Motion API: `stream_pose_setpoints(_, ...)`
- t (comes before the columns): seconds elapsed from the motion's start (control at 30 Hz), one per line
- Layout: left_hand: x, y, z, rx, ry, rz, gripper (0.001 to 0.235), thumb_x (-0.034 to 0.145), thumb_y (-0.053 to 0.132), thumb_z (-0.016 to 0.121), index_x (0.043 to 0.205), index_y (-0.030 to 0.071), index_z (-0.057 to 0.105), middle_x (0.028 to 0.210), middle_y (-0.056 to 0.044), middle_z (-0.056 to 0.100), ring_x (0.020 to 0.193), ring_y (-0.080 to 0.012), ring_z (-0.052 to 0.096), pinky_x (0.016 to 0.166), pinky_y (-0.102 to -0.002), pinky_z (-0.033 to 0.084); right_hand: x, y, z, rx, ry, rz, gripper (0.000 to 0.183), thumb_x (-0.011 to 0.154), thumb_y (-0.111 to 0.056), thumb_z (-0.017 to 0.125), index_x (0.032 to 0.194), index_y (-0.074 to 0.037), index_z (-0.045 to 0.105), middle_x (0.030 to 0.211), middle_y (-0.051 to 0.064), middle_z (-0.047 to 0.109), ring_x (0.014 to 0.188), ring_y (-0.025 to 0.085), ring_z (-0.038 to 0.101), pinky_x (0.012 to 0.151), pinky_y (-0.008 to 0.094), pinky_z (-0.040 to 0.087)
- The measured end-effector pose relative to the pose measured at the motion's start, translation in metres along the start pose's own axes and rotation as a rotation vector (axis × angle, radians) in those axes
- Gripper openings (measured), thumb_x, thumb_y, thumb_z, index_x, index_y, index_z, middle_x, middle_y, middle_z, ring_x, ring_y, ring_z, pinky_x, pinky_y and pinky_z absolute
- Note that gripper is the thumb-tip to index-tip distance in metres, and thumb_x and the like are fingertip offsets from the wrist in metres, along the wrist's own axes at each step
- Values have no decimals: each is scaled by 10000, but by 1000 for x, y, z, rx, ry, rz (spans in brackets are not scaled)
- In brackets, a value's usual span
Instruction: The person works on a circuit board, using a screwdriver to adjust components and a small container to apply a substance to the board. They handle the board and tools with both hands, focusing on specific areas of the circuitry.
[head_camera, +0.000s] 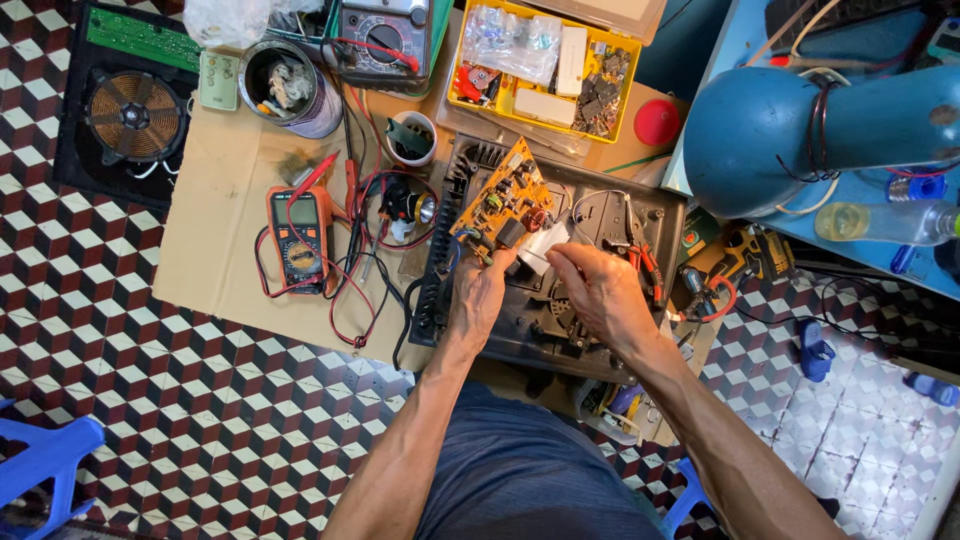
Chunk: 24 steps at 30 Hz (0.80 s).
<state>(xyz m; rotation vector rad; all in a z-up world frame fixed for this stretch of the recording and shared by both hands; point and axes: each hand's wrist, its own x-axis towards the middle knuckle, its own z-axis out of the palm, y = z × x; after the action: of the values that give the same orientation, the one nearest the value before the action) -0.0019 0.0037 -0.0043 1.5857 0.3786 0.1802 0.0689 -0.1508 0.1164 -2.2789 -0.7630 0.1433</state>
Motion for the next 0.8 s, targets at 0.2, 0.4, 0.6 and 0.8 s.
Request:
stream_pose_setpoints(0.2, -1, 25, 2, -373, 72, -186, 275, 927, 144, 634, 1133, -25, 706, 1118, -87, 728, 997, -219, 646, 906, -333, 494, 0, -3, -2, 44, 27, 234, 176, 1013, -167, 636, 1029, -28, 743, 760, 151, 717, 638, 194, 698, 577, 346, 529)
stream_pose_setpoints(0.4, 14, 28, 10, -910, 82, -402, 343, 904, 109, 680, 1228, 1, 642, 1171, -67, 666, 1078, -196, 613, 973, -367, 486, -44, 0, -12, 310, 65, 392, 236, 1015, -216, 629, 1133, -51, 748, 764, 52, 708, 666, 134, 636, 564, 296, 514)
stream_pose_setpoints(0.6, 20, -7, 19, -1037, 34, -490, 401, 909, 104, 642, 1300, 30, 590, 1264, -75, 628, 1166, -204, 591, 1017, -372, 494, -134, 52, -35, 609, 390, 883, 327, 1059, -224, 571, 1308, -57, 701, 886, 75, 672, 678, 128, 580, 560, 271, 445)
stream_pose_setpoints(0.8, 31, -37, 26, -1107, 24, -575, 344, 944, 82, 641, 1281, 54, 579, 1268, -72, 619, 1194, -216, 581, 1071, -411, 489, -210, 104, -5, 603, 613, 861, 394, 1005, -173, 597, 1363, -12, 573, 965, 65, 727, 841, 100, 685, 750, 233, 508)
